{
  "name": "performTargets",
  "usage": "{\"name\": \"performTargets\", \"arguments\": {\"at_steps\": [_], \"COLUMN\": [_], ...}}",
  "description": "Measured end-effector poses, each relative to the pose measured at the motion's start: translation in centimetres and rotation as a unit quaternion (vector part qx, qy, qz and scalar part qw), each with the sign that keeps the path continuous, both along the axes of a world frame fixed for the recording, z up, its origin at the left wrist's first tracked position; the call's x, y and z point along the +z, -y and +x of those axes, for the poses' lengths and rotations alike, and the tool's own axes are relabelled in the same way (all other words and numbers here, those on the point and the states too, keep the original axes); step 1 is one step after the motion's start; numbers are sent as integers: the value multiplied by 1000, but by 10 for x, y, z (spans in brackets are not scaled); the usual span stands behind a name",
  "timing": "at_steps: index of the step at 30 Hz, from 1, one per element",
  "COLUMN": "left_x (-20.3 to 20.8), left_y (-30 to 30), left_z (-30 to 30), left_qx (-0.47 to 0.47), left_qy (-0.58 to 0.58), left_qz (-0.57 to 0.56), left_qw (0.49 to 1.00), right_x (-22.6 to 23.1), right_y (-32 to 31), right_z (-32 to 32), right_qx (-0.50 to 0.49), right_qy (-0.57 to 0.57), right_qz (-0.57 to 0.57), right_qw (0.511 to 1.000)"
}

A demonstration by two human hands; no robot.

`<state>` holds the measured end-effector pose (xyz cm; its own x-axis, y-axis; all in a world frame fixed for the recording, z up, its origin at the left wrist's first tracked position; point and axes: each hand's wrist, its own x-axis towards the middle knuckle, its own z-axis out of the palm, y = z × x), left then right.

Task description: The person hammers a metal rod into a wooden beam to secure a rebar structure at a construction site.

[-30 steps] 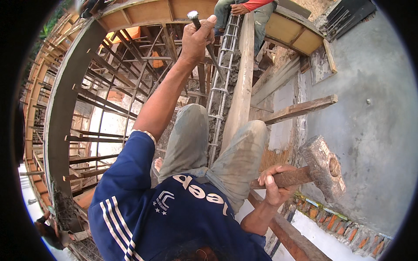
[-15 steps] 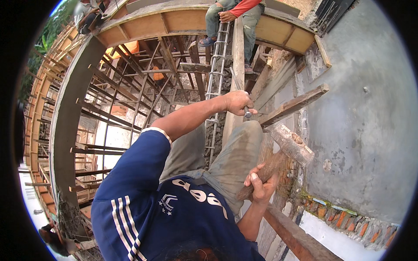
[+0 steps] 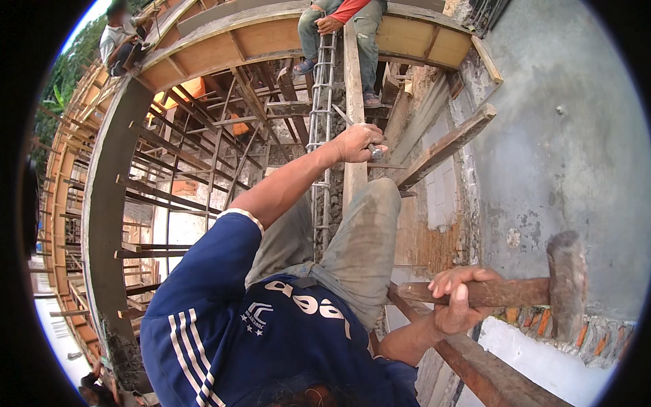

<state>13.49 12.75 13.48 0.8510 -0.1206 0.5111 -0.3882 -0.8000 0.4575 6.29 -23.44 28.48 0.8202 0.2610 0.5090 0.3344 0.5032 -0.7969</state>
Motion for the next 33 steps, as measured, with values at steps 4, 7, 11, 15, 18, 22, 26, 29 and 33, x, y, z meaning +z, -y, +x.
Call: {"name": "performTargets", "arguments": {"at_steps": [4,7,11,15,18,22,26,29,33], "left_x": [15,17,12,0,1,17,21,12,2], "left_y": [-8,-21,-17,-25,-18,-15,-36,-47,-58], "left_z": [-16,-17,-19,-46,-37,0,7,6,-37], "left_qx": [67,92,93,136,182,241,222,217,208], "left_qy": [40,58,108,33,86,113,97,137,144], "left_qz": [-72,-79,-94,-74,-110,-126,-141,-117,-140], "left_qw": [994,991,985,987,973,956,960,959,957], "right_x": [75,73,-100,-83,-7,109,109,-44,-88], "right_y": [-4,-60,-153,-132,-108,-87,-99,-193,-179], "right_z": [5,-9,-49,-41,-32,-19,-1,-25,-25], "right_qx": [-70,-267,-63,132,63,-109,-146,-101,171], "right_qy": [226,208,-51,-263,-182,93,188,31,-289], "right_qz": [107,212,-202,-324,-194,60,243,17,-306], "right_qw": [966,917,976,899,962,988,940,994,891]}}
